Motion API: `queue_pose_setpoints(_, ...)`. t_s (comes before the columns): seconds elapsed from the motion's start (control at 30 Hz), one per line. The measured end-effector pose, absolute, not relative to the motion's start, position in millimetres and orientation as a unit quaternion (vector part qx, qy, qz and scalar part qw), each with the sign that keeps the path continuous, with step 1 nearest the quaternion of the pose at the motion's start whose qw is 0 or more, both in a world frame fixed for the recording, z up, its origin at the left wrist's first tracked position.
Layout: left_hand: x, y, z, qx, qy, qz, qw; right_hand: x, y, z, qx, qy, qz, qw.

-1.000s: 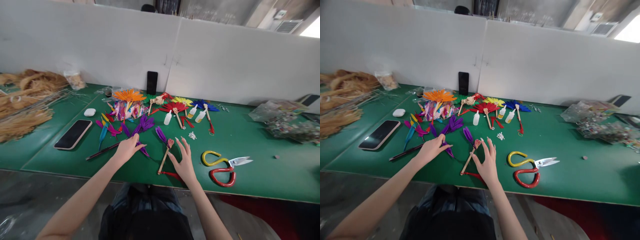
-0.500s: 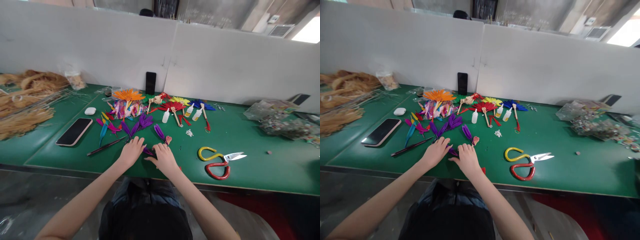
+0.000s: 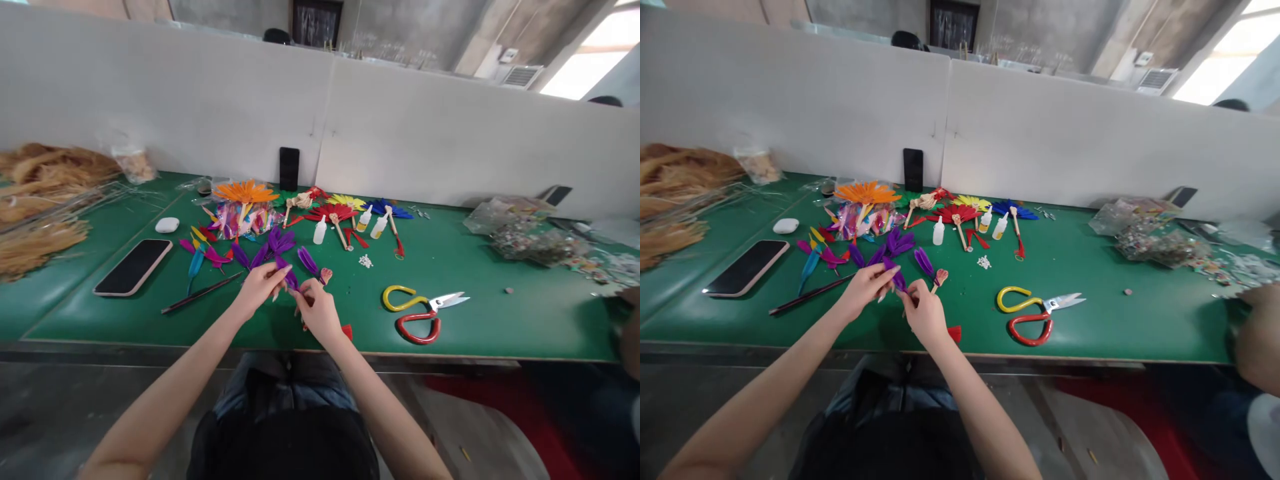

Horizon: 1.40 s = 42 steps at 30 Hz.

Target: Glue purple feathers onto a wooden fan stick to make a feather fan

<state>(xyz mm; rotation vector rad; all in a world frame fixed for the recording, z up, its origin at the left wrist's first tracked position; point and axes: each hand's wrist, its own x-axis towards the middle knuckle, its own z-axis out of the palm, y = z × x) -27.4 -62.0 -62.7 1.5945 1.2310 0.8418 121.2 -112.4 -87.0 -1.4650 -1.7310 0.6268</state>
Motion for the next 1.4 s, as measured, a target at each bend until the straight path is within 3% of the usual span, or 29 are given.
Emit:
queue_pose_setpoints(0.13,-9,-28,-44,0.694,0.468,0.335,0.432,152,-112,-85,-0.588,-0.619,0.257,0.453)
queue_pose_setpoints(0.27,13,14,-44,0.723,0.47,0.302,0.407,189,-114,-92,-0.642,-0.562,0.18,0.49)
queue_pose_setpoints(0.53,50,37,-71,0.755,0.478,0.253,0.37,189,-109,-109,-0.644,-0.682,0.081,0.337)
queue_pose_setpoints(0.73,46,40,-78,0.752,0.489,0.241,0.371,185,-105,-112,-0.635,-0.72,0.058,0.275)
queue_pose_setpoints(1.13,38,47,-85,0.761,0.506,0.22,0.341,187,-105,-115,-0.639,-0.73,0.056,0.236)
queue_pose_setpoints(1.4,37,49,-80,0.726,0.504,0.216,0.415,186,-106,-113,-0.635,-0.736,0.056,0.228)
